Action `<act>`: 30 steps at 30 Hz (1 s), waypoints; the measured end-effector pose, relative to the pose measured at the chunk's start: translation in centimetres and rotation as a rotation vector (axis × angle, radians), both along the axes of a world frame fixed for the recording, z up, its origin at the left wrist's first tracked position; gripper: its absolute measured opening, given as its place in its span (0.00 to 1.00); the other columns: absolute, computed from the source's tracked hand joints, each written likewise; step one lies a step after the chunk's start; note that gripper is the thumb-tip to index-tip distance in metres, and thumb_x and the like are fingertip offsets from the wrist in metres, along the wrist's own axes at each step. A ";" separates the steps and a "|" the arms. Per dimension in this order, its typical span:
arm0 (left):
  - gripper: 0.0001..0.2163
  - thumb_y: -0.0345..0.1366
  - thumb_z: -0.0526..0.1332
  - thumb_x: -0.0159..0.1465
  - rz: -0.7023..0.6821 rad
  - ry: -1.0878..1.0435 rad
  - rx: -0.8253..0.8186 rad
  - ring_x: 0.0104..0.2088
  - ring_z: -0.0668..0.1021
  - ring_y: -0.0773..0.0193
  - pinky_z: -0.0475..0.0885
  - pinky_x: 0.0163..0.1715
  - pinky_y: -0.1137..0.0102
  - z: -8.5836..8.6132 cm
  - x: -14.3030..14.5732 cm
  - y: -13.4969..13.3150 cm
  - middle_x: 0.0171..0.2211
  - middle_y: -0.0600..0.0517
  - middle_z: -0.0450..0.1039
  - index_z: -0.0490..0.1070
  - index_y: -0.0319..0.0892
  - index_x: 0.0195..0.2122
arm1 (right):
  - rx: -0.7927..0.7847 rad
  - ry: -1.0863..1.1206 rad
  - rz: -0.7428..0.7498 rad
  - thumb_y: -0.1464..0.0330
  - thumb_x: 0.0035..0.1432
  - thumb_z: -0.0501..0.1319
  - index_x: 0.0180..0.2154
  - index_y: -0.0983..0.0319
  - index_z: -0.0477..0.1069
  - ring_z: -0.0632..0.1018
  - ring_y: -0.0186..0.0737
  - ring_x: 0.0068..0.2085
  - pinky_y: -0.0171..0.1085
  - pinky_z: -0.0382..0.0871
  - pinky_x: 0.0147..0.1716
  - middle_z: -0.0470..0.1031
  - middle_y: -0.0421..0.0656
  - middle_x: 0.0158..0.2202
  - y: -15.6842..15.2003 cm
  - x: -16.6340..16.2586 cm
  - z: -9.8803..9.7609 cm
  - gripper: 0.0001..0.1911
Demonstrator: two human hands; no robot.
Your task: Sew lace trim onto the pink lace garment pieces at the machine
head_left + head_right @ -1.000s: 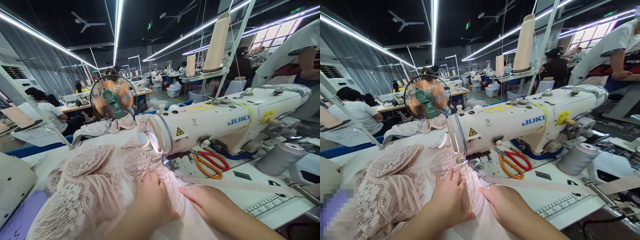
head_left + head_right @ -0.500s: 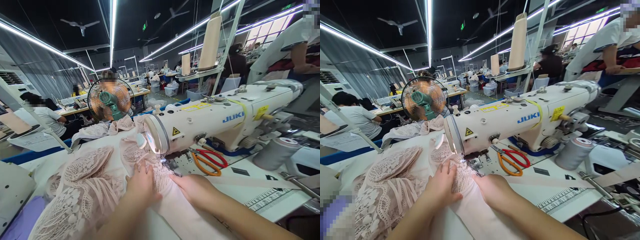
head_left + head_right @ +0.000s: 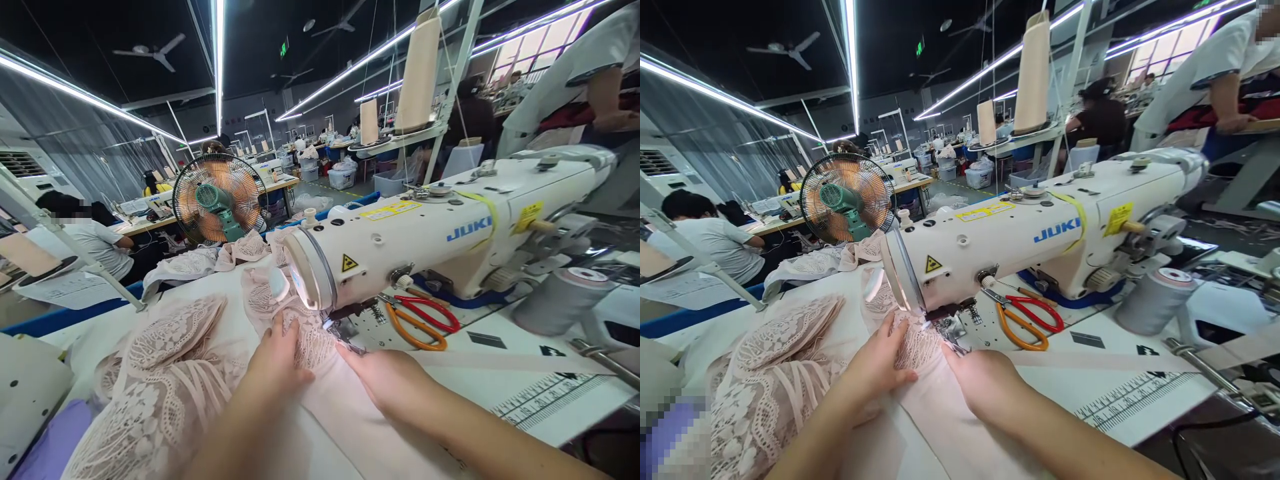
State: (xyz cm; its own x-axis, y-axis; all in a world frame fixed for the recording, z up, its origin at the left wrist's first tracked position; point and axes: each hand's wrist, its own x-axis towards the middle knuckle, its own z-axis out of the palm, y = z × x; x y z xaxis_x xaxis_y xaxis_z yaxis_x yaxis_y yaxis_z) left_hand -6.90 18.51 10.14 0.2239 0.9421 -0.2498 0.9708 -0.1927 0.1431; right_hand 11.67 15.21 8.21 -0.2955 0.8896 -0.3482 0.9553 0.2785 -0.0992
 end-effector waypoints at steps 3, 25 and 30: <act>0.43 0.38 0.67 0.51 0.006 -0.061 0.029 0.63 0.55 0.46 0.59 0.58 0.60 -0.3 -0.5 0.6 0.67 0.38 0.33 0.48 0.37 0.65 | 0.001 -0.001 -0.006 0.80 0.45 0.57 0.64 0.60 0.51 0.78 0.54 0.33 0.37 0.53 0.21 0.78 0.51 0.32 0.2 0.0 -0.3 0.43; 0.29 0.33 0.58 0.59 0.039 -0.159 0.266 0.65 0.50 0.51 0.56 0.60 0.60 -2.6 -2.0 3.3 0.66 0.39 0.41 0.52 0.38 0.62 | 0.015 0.091 -0.015 0.78 0.49 0.54 0.63 0.60 0.55 0.78 0.58 0.33 0.38 0.53 0.21 0.78 0.53 0.34 -0.1 0.4 -0.8 0.37; 0.22 0.29 0.55 0.61 0.033 -0.010 0.381 0.63 0.57 0.50 0.60 0.58 0.60 -1.9 -0.6 2.4 0.63 0.40 0.48 0.57 0.38 0.58 | 0.037 0.137 -0.026 0.77 0.52 0.54 0.61 0.61 0.57 0.77 0.56 0.33 0.38 0.52 0.21 0.78 0.53 0.34 -0.4 0.6 -1.0 0.34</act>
